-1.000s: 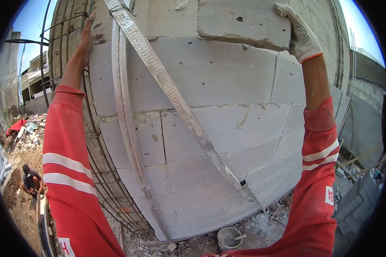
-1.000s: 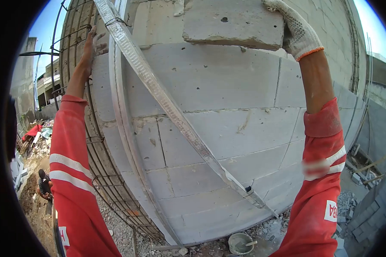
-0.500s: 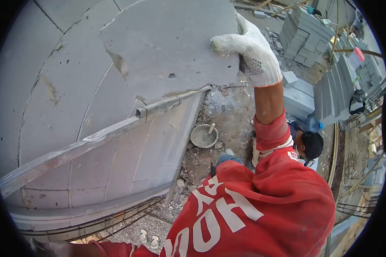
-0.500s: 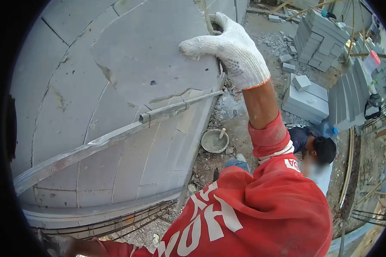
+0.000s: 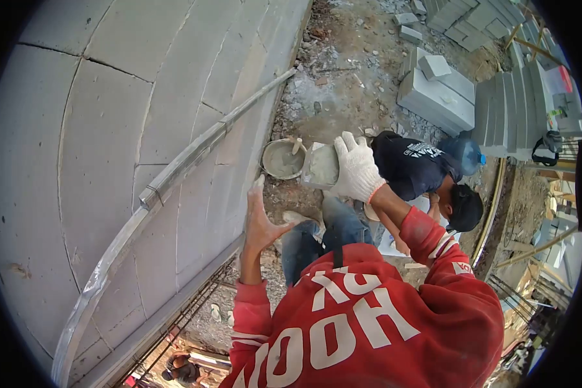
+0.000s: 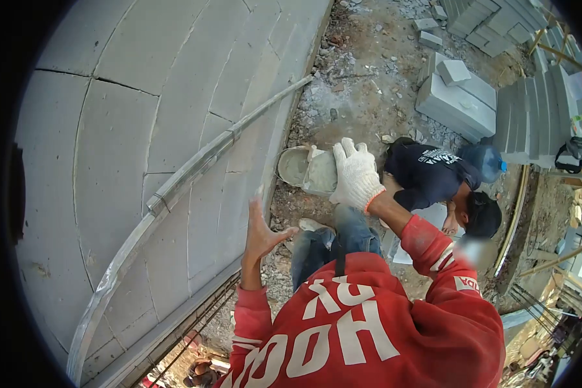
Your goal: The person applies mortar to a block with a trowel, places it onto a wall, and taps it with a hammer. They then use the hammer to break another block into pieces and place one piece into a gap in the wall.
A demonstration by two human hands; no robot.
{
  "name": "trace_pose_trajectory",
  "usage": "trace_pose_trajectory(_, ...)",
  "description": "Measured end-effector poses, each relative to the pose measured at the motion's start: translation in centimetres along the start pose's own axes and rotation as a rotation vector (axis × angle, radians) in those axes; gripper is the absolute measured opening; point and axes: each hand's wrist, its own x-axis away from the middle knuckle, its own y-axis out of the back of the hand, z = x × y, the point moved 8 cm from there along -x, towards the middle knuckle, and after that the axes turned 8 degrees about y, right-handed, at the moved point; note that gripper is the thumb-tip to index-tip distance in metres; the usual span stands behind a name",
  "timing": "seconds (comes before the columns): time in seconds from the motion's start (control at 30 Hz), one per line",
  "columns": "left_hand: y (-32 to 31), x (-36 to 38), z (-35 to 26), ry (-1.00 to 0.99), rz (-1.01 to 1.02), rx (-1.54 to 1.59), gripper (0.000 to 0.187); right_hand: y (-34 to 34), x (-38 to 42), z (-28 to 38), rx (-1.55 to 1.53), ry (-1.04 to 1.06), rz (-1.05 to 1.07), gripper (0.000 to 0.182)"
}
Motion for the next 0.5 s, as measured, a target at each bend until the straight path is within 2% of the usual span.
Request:
trace_pose_trajectory(0.07, -2.7, -2.1, 1.2, 0.005, 0.065, -0.014, 0.13, -2.4, 0.0, 0.9, -0.04, 0.043, 0.143, 0.102)
trace_pose_trajectory(0.13, -4.9, -4.4, 1.5, -0.074, 0.22, 0.04, 0.129, -5.2, -0.7, 1.0, -0.138, 0.125, 0.13, 0.104)
trace_pose_trajectory(0.2, -6.3, -6.3, 4.1, -0.044, 0.27, 0.033, 0.128, -8.8, -1.9, 0.6, -0.149, 0.17, 0.17, 0.107)
trace_pose_trajectory(0.3, -8.5, -7.3, 8.5, 0.002, 0.395, 0.144, 0.12, -12.7, -3.6, 1.7, -0.362, 0.242, 0.125, 0.105)
trace_pose_trajectory(0.43, -10.3, -8.7, 15.7, 0.03, 0.334, 0.096, 0.114, -20.3, -6.8, 1.6, -0.387, 0.202, 0.282, 0.107)
trace_pose_trajectory(0.5, -11.2, -9.3, 17.8, 0.082, 0.305, 0.069, 0.111, -24.4, -8.3, 1.7, -0.368, 0.329, 0.296, 0.112)
